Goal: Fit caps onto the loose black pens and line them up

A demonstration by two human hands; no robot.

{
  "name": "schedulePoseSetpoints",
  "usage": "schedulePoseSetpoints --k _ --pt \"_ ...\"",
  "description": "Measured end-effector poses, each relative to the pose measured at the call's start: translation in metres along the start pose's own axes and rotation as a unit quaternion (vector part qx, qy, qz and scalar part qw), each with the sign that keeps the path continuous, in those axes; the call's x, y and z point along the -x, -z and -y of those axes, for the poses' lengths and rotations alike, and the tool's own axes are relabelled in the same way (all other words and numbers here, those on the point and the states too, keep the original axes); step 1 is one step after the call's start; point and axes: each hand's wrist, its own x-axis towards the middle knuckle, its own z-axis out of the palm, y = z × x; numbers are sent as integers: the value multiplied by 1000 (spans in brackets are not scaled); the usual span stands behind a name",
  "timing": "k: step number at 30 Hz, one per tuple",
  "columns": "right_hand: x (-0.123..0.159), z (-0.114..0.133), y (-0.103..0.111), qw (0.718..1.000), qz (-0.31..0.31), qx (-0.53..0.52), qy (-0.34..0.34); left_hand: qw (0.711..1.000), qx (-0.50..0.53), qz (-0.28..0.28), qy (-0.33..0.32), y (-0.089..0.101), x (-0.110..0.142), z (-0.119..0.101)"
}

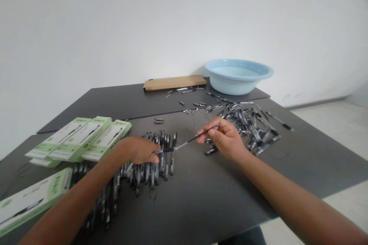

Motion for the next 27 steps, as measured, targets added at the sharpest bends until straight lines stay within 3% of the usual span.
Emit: schedulePoseSetpoints --k 4,27 --pt "1 1 0 1000 4 12 5 999 -12 45 5 4 1 -2" --pt "7 4 4 974 32 221 37 999 3 47 14 0 -1 1"
